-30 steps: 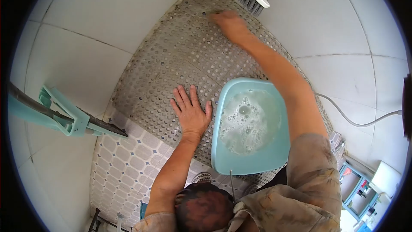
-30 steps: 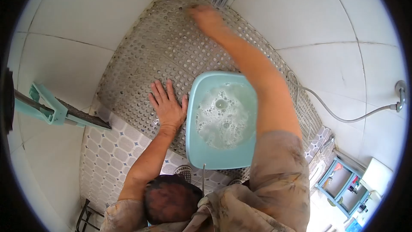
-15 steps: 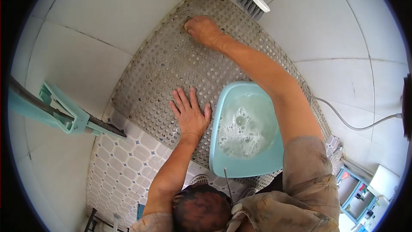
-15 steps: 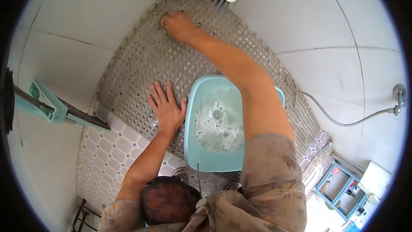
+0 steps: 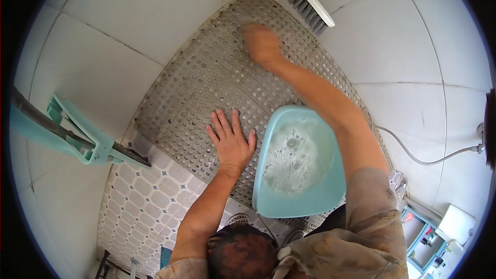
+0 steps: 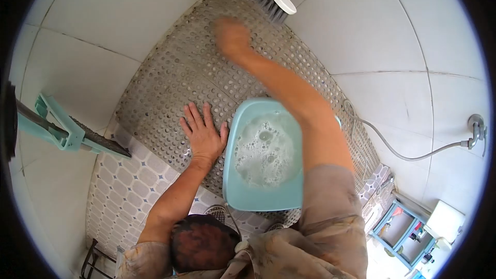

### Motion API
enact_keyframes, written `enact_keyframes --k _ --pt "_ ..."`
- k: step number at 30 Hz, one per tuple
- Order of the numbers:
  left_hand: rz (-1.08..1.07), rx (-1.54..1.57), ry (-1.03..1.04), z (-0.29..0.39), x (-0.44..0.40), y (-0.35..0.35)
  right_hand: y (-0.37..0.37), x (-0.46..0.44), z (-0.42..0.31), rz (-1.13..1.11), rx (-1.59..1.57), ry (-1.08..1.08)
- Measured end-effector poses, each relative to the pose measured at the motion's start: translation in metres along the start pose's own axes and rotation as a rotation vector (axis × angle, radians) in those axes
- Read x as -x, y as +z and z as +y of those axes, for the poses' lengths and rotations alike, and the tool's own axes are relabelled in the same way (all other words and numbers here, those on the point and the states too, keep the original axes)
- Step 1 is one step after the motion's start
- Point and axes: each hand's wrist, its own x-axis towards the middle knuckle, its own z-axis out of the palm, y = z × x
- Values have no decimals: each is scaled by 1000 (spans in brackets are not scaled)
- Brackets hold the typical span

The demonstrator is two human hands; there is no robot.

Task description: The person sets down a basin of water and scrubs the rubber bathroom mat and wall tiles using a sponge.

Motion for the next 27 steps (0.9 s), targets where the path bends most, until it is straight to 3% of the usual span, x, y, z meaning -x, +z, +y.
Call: enact_keyframes --k 3,6,8,11,15,19,21,24,27 --pt "4 -6 2 -1 1 -1 27 -14 -68 59 -117 -229" --pt "19 0 16 -3 1 3 18 -10 -30 57 -85 -326" --pt "2 12 8 -1 1 0 -15 5 25 -88 -40 -135" --pt "-6 16 -3 -2 0 -1 -73 63 96 -35 109 78" --pt "-1 -10 -4 0 0 0 -87 89 108 -134 116 335" --pt "-18 -30 -13 1 0 -1 -32 61 35 -12 -129 -329" --pt "-13 -29 -13 2 0 0 -27 50 -8 -294 -169 -272" --pt "-4 -47 -8 1 1 1 -39 49 15 -298 -123 -289" --pt "-23 -16 -21 1 1 0 -63 83 87 -103 -28 -295"
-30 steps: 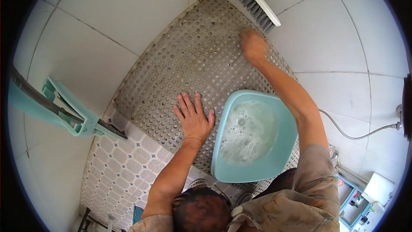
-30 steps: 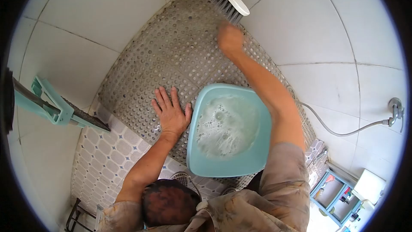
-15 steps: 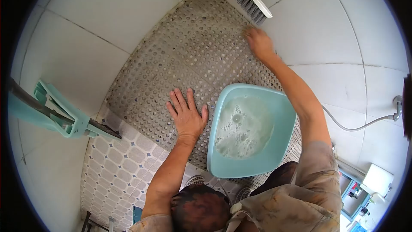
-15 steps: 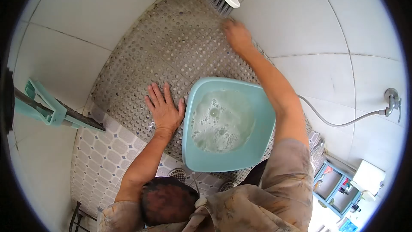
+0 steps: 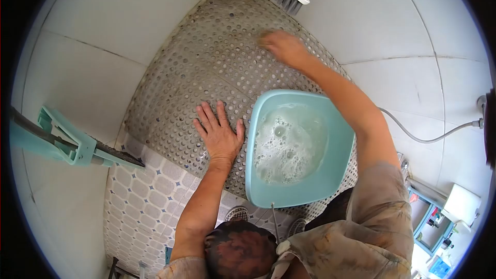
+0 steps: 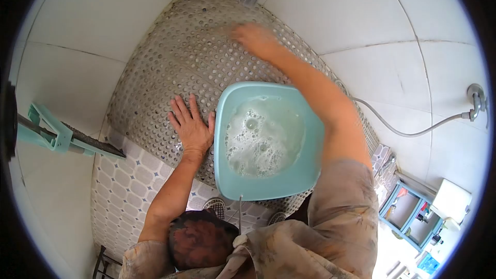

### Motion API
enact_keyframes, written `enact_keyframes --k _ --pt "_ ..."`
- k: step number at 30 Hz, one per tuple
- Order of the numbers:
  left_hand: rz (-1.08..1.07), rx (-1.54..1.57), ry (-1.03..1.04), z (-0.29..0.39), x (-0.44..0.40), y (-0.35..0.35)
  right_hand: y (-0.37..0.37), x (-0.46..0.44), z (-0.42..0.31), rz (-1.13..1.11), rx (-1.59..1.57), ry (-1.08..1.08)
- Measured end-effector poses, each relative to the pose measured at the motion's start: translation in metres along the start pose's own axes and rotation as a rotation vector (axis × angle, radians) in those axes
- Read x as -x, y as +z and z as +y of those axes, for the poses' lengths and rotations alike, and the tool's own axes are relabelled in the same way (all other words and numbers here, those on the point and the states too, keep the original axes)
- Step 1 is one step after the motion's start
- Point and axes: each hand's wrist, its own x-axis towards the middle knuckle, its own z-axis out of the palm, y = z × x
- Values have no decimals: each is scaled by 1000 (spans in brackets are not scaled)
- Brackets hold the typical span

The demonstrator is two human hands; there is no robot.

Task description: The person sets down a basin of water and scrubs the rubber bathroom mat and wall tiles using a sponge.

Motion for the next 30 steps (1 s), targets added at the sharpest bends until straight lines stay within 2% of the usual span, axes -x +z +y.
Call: enact_keyframes --k 1,3,6,8,10,12,15,17,19,21,24,26,28,30 --pt "-3 2 -2 0 -1 0 -14 20 16 16 20 32" --pt "-15 6 -6 0 0 -1 -35 51 30 -7 71 325" --pt "36 10 14 0 0 2 -15 46 23 38 -15 448" --pt "41 -5 17 1 0 2 11 10 -7 111 -130 249" --pt "47 -13 17 0 1 3 43 -28 -45 -147 -122 -74" --pt "64 -9 8 -1 0 5 39 -45 -105 -360 -259 -328" --pt "78 -14 8 0 0 4 37 -46 -89 -368 -228 -468" --pt "50 -5 6 1 0 4 12 -45 -42 -314 -43 -326" --pt "51 -3 -2 -1 -5 3 -12 -33 26 -21 -23 -245" --pt "42 -4 0 -1 -1 2 -26 -17 50 -2 80 225" --pt "52 -26 -5 0 0 4 6 -10 15 81 -115 167" --pt "63 -32 -3 0 -1 6 6 -19 -41 -270 -116 -46" --pt "57 -33 -2 1 0 5 20 -13 -77 -375 -299 -444" --pt "70 -36 1 0 -1 9 26 -19 -56 -367 -179 -513"
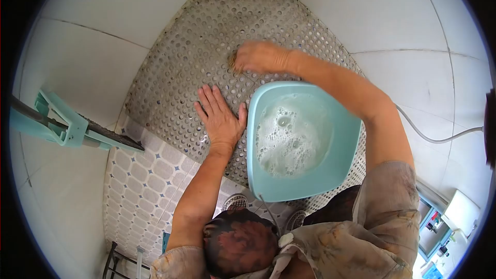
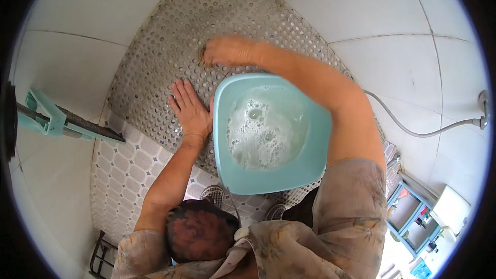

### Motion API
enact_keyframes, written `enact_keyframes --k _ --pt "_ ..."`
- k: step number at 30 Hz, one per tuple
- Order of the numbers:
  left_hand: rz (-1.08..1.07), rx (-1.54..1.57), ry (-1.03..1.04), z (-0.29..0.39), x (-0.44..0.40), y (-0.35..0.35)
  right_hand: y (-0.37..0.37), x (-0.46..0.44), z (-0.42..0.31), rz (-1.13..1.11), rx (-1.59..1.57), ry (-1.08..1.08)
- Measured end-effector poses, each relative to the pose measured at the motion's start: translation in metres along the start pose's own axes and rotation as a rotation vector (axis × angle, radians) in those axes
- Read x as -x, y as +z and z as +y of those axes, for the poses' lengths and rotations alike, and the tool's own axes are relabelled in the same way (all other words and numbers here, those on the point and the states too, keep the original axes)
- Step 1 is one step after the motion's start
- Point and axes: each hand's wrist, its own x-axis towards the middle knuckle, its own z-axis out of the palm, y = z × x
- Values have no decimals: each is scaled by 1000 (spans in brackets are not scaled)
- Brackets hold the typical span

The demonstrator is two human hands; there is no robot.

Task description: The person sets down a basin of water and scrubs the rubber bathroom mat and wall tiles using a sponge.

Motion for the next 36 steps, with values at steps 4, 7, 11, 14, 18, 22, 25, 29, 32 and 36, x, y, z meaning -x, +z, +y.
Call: enact_keyframes --k 4,7,11,14,18,22,25,29,32,36 --pt "4 26 -4 -1 0 0 -36 51 58 264 227 452" --pt "4 18 -1 -2 0 0 -30 64 63 448 177 665" --pt "13 -6 -11 0 0 2 -9 38 11 280 -99 392" --pt "15 2 -7 -1 0 3 -11 32 -9 166 -48 177" --pt "16 15 -8 -1 -1 1 -27 79 58 360 143 513" --pt "17 3 -7 -1 -2 -1 -24 60 26 384 70 662" --pt "33 -7 -10 0 -1 2 -11 35 -16 126 -186 262" --pt "25 12 0 -2 2 1 -34 49 21 222 77 335" --pt "21 20 -3 -2 0 0 -40 79 64 383 204 742" --pt "24 2 -6 -2 1 1 -16 47 6 306 -107 509"
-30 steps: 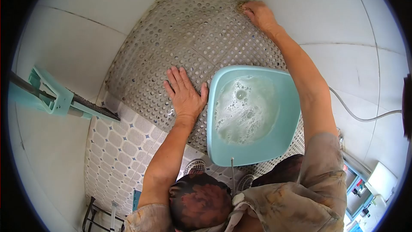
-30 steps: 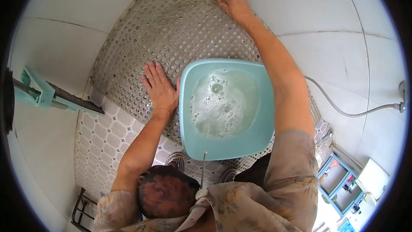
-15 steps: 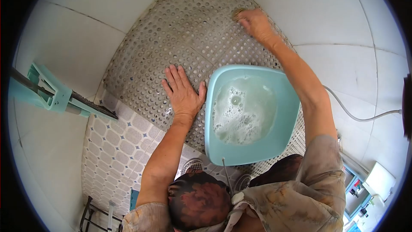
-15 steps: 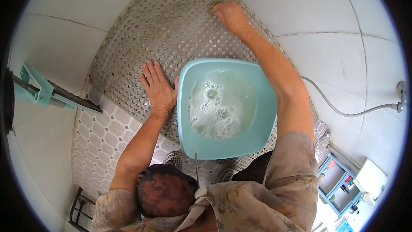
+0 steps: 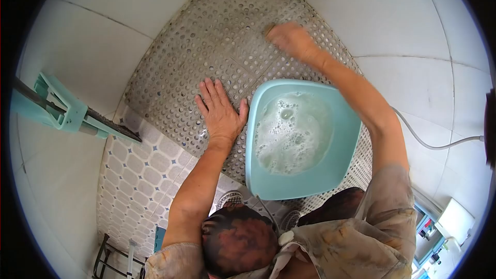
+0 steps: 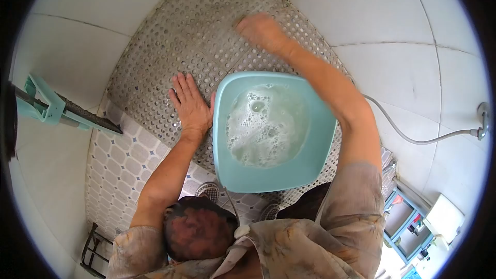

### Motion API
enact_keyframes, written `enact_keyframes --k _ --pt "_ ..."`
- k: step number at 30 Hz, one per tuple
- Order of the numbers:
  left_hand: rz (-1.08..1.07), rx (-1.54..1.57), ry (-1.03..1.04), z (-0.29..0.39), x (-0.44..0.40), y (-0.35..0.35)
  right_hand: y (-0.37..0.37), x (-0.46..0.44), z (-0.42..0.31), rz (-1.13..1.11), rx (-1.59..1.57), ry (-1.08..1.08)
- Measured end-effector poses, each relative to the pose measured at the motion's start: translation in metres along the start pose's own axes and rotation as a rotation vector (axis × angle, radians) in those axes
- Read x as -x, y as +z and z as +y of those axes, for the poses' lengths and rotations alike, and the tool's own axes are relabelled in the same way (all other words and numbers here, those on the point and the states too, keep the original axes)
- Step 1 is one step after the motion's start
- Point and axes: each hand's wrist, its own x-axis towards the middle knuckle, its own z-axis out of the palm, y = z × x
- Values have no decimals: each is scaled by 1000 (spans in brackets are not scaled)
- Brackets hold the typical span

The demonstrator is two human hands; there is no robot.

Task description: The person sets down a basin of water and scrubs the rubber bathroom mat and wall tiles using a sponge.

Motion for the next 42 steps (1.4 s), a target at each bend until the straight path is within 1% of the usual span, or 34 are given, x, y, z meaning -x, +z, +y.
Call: enact_keyframes --k 1,4,6,8,11,13,15,18,20,22,25,27,29,32,34,35,36,38,39,41,42 --pt "-2 -3 0 0 -1 0 14 1 -14 -184 -113 -90" --pt "-9 -8 1 0 -1 1 9 -9 -26 -321 -16 -423" --pt "-13 10 3 0 -2 1 -25 -23 -23 -331 147 42" --pt "-22 11 -4 0 -1 -2 -22 -25 51 188 303 -45" --pt "-31 4 -5 2 -1 -5 -11 -34 45 411 157 285" --pt "-22 8 -2 3 -2 -5 16 -40 -1 195 142 95" --pt "-10 25 2 2 -3 -4 23 -48 -72 -214 62 -100" --pt "-6 34 2 1 -2 -4 41 -71 -63 -413 383 -289" --pt "-10 39 4 1 -2 -3 8 -78 -20 -23 366 -294" --pt "-20 34 1 -1 -2 -3 -1 -84 43 269 468 -65" --pt "-18 34 -3 -1 -2 -3 15 -76 18 224 310 -95" --pt "16 47 8 1 -2 0 32 -71 -45 -61 404 -229" --pt "29 44 9 -1 -1 0 64 -51 -77 -14 36 -471" --pt "5 42 11 0 -1 -1 37 -75 -70 -291 551 -253" --pt "-7 36 0 0 -2 -3 17 -89 -4 101 246 -192" --pt "-9 33 0 -1 -2 -4 10 -90 14 237 315 -81" --pt "-12 30 0 -1 -2 -4 4 -91 14 373 381 33" --pt "-9 31 0 -2 -3 -4 26 -90 2 362 218 -101" --pt "-5 32 -1 -2 -2 -3 36 -88 -17 354 140 -168" --pt "11 40 5 0 -2 -1 58 -89 -82 -154 415 -103" --pt "25 44 8 0 -2 0 63 -86 -87 -143 335 -253"
